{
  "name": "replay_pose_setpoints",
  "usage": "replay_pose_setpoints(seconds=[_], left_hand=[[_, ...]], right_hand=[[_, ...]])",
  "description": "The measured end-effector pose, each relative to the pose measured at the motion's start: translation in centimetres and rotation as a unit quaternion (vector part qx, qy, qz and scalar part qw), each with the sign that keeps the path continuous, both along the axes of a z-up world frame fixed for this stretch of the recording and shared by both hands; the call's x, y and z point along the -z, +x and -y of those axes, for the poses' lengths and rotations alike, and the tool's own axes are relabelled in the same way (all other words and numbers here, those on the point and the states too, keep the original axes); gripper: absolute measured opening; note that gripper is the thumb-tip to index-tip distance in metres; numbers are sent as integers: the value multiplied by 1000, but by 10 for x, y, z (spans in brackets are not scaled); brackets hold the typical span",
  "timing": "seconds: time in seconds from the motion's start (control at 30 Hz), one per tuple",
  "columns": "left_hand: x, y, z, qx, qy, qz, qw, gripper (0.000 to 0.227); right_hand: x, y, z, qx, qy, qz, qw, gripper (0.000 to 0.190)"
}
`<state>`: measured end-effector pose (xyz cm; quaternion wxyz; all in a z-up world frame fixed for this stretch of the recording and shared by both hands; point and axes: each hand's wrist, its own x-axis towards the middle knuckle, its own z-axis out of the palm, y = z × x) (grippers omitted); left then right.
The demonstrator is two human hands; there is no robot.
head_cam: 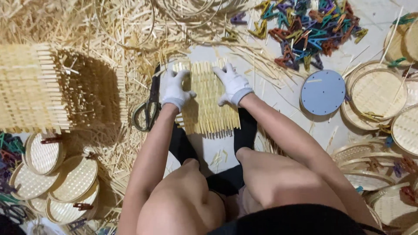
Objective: Constructing and assembling small bamboo baskets using split bamboo strips and a circular mold.
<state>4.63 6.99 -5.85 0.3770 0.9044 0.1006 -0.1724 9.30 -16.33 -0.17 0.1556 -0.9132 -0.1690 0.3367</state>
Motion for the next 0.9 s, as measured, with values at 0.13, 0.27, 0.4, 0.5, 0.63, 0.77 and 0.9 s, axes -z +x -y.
replay_pose_setpoints(seconds=[0.13, 0.27, 0.4, 0.5, 0.63, 0.77, 0.9], left_hand=[[6, -1, 2, -8, 7, 33, 999, 78], [2, -6, 8, 7, 2, 89, 996, 79], [5, -45, 14, 77, 30, 146, 986, 78], [-5, -80, 20, 163, 72, 177, 968, 63], [-47, -81, 26, 238, 118, 158, 951, 69], [-21, -91, 29, 280, 144, 123, 941, 95], [-19, -89, 29, 283, 152, 131, 938, 97]], right_hand=[[6, -3, 3, 12, 35, 29, 999, 121], [13, -10, 8, 19, 75, 74, 994, 119], [51, -45, 22, -33, 62, 126, 990, 108], [78, -76, 40, -111, 71, 200, 971, 79], [29, -81, 31, -128, 157, 240, 949, 90], [15, -87, 19, -133, 143, 256, 947, 120], [82, -102, 26, -148, 61, 350, 923, 95]])
